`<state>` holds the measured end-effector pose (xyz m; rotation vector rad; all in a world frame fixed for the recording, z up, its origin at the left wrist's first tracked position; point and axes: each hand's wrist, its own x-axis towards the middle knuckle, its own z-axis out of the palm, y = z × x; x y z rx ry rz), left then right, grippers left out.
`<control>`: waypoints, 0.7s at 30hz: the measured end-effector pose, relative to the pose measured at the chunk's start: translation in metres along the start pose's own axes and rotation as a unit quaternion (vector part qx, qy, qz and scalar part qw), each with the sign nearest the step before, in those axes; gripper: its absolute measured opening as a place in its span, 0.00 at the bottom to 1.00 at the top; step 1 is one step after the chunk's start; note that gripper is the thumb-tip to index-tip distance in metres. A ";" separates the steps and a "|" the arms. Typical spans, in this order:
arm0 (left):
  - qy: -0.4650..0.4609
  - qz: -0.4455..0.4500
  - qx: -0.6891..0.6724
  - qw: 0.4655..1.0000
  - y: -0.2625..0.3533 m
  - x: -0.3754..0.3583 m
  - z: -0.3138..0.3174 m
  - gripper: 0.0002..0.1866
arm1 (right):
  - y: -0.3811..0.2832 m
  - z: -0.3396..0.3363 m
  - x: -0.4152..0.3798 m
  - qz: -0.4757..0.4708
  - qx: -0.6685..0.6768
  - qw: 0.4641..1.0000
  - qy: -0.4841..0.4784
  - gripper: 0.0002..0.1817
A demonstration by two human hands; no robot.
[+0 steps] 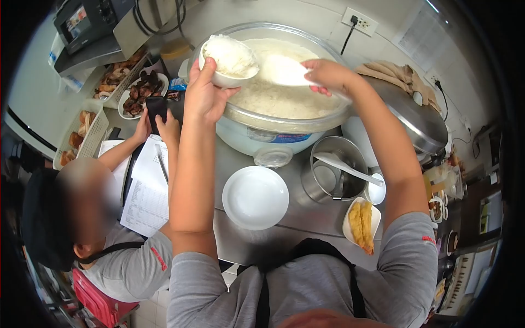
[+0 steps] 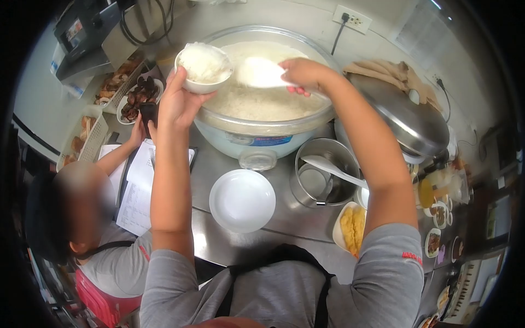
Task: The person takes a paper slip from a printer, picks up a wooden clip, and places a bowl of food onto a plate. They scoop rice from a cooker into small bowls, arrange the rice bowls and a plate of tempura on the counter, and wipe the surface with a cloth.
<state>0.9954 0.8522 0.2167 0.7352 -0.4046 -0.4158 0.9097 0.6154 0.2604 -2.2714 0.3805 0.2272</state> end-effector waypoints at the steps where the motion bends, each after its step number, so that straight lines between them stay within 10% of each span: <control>1: -0.011 0.003 0.003 1.000 -0.002 0.003 -0.003 0.24 | -0.004 -0.003 -0.005 -0.010 0.022 0.999 0.029 0.23; 6: -0.010 -0.012 -0.002 1.000 -0.012 0.006 0.001 0.24 | -0.043 0.011 -0.018 -0.078 0.030 0.980 0.180 0.23; 10: 0.004 -0.020 -0.014 1.000 -0.021 0.004 0.010 0.24 | -0.041 0.069 -0.033 -0.207 -0.238 0.898 0.308 0.26; 21: -0.065 -0.055 0.015 0.996 -0.021 -0.023 0.024 0.22 | -0.038 0.042 -0.056 -0.266 -0.308 0.861 0.305 0.25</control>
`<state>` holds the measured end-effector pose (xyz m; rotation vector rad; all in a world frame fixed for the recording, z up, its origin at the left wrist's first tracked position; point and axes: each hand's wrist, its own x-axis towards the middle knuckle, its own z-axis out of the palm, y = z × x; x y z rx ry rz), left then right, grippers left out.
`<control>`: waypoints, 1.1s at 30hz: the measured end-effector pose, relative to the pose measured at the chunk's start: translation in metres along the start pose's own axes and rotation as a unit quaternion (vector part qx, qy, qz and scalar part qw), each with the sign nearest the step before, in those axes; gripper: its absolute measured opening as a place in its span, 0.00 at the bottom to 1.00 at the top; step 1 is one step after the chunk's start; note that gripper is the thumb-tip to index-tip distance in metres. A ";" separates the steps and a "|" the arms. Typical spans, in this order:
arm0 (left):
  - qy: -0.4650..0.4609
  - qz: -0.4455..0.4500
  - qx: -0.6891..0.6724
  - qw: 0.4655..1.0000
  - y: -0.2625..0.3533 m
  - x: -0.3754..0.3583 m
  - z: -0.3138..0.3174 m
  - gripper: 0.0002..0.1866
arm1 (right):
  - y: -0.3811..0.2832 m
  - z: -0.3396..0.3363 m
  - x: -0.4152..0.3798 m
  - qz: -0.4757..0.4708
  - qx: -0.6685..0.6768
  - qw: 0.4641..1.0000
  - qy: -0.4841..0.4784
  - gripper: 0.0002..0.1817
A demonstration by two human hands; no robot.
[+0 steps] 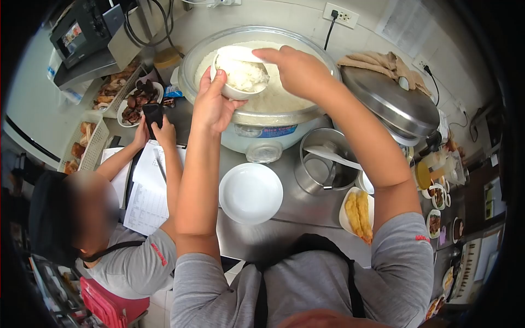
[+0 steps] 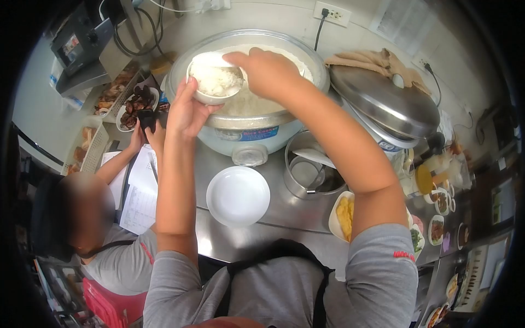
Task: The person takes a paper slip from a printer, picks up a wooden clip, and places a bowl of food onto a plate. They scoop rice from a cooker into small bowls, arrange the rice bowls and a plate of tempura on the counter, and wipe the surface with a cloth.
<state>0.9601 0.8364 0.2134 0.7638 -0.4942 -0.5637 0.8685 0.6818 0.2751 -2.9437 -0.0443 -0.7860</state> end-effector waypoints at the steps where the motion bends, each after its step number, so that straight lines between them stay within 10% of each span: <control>1: 0.002 -0.009 0.000 1.000 0.000 -0.001 0.001 0.22 | -0.004 -0.004 -0.007 -0.014 -0.025 0.999 -0.023 0.26; 10: 0.022 0.018 -0.067 0.997 -0.019 -0.020 0.033 0.22 | 0.012 0.016 -0.069 -0.047 0.065 0.985 0.150 0.27; 14: 0.031 0.127 -0.082 0.988 -0.041 -0.051 0.071 0.21 | -0.002 -0.005 -0.088 0.298 0.515 0.801 0.071 0.29; 17: 0.053 0.169 -0.069 0.982 -0.065 -0.075 0.089 0.21 | -0.016 0.026 -0.111 0.098 0.391 0.889 0.218 0.27; 19: 0.039 0.178 -0.063 0.981 -0.083 -0.093 0.089 0.25 | -0.035 0.000 -0.150 0.090 0.225 0.958 0.153 0.26; 23: -0.001 0.110 -0.052 0.993 -0.105 -0.159 0.088 0.27 | -0.006 -0.037 -0.225 0.198 0.337 0.895 0.214 0.24; 27: 0.047 -0.064 -0.073 0.994 -0.133 -0.236 0.082 0.28 | 0.103 -0.041 -0.331 0.383 0.078 0.917 -0.075 0.12; 33: 0.124 -0.169 -0.014 0.978 -0.221 -0.276 0.063 0.26 | 0.177 0.029 -0.406 0.318 0.070 0.937 -0.126 0.13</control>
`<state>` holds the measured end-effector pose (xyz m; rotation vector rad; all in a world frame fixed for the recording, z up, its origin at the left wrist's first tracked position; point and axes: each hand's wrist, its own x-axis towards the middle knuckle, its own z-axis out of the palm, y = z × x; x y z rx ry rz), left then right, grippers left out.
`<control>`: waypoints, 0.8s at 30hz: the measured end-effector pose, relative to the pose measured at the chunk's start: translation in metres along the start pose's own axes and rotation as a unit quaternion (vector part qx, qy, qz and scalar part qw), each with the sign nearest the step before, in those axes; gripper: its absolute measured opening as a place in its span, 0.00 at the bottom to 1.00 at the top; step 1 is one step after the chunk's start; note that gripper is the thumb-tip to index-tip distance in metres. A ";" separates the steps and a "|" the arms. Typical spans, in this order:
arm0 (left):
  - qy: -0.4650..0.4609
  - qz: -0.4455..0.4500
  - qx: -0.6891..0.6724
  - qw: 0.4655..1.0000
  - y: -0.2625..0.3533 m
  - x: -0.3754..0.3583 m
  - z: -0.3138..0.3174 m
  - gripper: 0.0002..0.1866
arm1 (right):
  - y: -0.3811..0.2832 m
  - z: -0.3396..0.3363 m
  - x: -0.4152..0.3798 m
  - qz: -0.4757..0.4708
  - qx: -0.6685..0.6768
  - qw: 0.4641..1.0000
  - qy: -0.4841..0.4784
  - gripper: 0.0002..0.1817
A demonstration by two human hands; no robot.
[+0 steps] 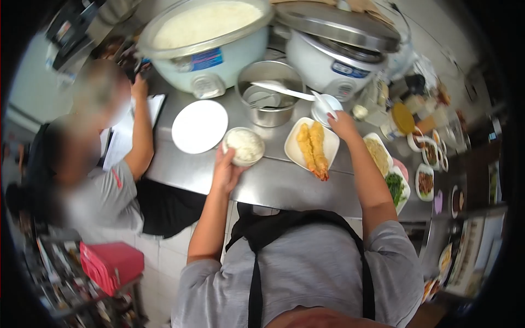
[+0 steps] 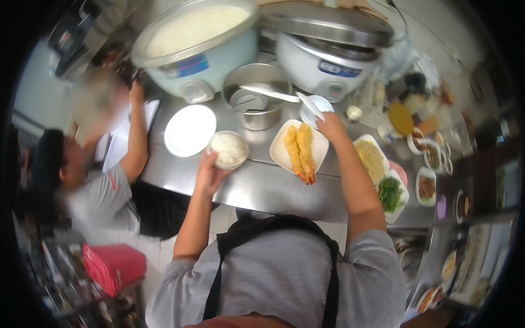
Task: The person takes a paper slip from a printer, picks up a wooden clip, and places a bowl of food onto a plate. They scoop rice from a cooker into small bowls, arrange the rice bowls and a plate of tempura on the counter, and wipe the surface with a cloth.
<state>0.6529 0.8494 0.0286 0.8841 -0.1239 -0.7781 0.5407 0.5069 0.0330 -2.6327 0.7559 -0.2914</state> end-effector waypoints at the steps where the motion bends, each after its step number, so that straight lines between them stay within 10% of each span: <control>1: 0.033 -0.012 0.007 0.999 -0.012 0.004 -0.002 0.26 | 0.007 0.002 -0.001 -0.022 -0.008 0.999 -0.035 0.13; 5: 0.098 -0.024 0.014 0.995 -0.029 0.018 0.005 0.23 | 0.006 -0.001 0.006 0.052 -0.022 0.989 -0.136 0.15; 21: 0.216 -0.135 0.181 0.950 -0.010 0.019 -0.006 0.30 | -0.014 -0.022 -0.004 -0.002 -0.028 0.992 0.127 0.09; 24: 0.257 0.064 0.438 0.859 -0.019 0.038 -0.046 0.35 | -0.021 -0.061 -0.012 0.019 -0.013 0.994 0.107 0.09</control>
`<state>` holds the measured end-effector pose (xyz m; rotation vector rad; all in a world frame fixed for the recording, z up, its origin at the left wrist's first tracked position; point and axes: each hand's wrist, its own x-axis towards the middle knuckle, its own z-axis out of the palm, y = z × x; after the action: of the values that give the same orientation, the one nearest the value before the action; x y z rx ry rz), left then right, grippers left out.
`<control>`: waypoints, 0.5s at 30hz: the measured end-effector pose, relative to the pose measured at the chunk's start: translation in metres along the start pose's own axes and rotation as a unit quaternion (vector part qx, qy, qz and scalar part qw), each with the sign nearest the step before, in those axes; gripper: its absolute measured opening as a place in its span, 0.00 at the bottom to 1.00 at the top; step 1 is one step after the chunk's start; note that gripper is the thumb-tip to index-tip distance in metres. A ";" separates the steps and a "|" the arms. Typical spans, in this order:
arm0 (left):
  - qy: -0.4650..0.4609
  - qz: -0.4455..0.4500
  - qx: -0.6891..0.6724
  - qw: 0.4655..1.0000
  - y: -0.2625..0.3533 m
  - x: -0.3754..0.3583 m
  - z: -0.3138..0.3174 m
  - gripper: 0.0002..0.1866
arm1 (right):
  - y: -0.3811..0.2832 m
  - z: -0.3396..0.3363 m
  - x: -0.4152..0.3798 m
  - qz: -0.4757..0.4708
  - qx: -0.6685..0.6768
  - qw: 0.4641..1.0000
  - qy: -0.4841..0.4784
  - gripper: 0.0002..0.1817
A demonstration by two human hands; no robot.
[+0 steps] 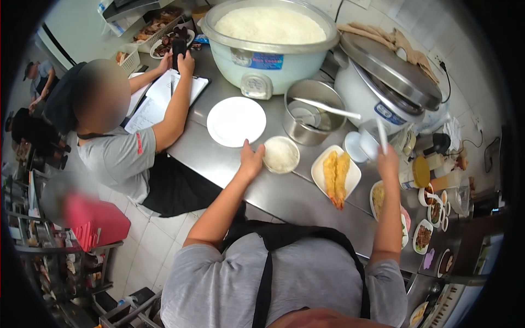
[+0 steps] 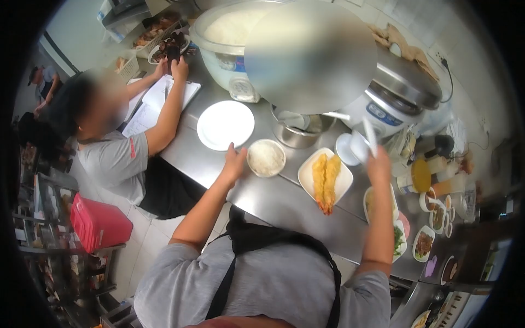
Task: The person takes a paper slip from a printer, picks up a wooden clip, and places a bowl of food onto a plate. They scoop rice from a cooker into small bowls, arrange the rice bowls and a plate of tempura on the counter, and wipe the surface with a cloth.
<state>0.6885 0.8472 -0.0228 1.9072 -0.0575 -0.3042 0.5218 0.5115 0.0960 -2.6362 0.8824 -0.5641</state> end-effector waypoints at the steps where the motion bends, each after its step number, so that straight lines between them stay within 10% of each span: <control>1: 0.042 0.115 0.002 0.992 0.014 -0.007 -0.010 0.36 | -0.007 -0.019 -0.005 0.017 0.000 1.000 -0.008 0.09; 5: -0.232 0.162 -0.178 0.943 0.097 -0.008 -0.047 0.32 | -0.093 -0.086 -0.018 0.031 0.213 0.977 0.008 0.10; 8: -0.472 0.047 -0.389 0.790 0.143 0.016 -0.055 0.40 | -0.172 -0.079 -0.010 -0.113 0.259 0.959 -0.002 0.07; 11: -0.506 0.033 -0.509 0.696 0.191 0.041 -0.080 0.55 | -0.255 -0.052 0.023 -0.396 0.164 0.903 -0.026 0.07; 15: -0.406 0.039 -0.583 0.702 0.209 0.090 -0.124 0.37 | -0.333 -0.016 0.072 -0.520 0.134 0.844 0.001 0.12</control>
<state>0.8278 0.8707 0.1947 0.3877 -0.4280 -0.8636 0.7361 0.7190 0.2623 -2.6290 -0.7022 -0.8242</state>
